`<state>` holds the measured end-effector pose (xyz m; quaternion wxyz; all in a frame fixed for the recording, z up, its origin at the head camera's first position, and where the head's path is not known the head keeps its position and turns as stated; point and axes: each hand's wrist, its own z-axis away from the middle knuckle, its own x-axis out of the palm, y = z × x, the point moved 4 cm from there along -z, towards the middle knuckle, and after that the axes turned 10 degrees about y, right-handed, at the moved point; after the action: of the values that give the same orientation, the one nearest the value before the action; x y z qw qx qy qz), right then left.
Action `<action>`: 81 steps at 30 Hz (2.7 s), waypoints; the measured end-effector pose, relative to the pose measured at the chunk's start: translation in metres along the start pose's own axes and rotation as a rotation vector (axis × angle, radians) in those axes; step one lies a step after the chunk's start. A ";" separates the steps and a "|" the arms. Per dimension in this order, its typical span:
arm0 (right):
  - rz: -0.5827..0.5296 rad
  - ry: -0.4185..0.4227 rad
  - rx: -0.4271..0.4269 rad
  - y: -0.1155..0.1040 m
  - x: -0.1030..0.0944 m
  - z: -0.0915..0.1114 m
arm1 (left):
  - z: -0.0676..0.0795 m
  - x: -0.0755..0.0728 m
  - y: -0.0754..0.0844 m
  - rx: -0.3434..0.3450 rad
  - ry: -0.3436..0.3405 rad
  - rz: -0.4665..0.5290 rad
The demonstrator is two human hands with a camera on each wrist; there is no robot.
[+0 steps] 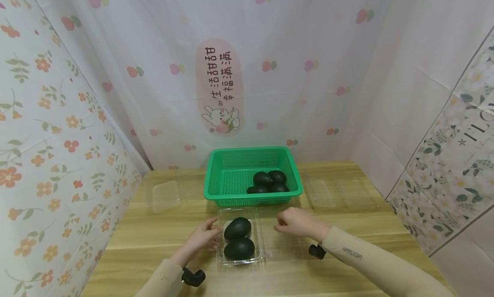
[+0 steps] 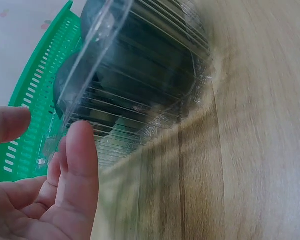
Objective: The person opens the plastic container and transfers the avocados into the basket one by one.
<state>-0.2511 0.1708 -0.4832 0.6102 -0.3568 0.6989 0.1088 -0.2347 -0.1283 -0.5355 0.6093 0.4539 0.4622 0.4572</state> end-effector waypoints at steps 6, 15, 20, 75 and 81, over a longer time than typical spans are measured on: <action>-0.008 0.016 -0.096 -0.027 0.005 -0.017 | 0.001 0.000 -0.001 -0.003 -0.022 0.008; 0.023 0.067 -0.223 -0.050 0.017 -0.034 | 0.000 0.000 -0.004 -0.004 0.001 0.032; 0.034 0.021 -0.291 -0.060 0.022 -0.046 | 0.000 -0.001 -0.004 -0.004 0.000 0.050; 0.201 -0.087 -0.584 -0.066 0.071 -0.073 | -0.006 -0.001 -0.010 0.018 -0.012 0.063; 0.185 -0.094 -0.573 -0.069 0.066 -0.073 | -0.005 -0.001 -0.009 0.015 -0.011 0.058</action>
<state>-0.2640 0.0542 -0.5082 0.5039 -0.4438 0.6403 0.3730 -0.2383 -0.1302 -0.5450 0.5949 0.4743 0.4490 0.4686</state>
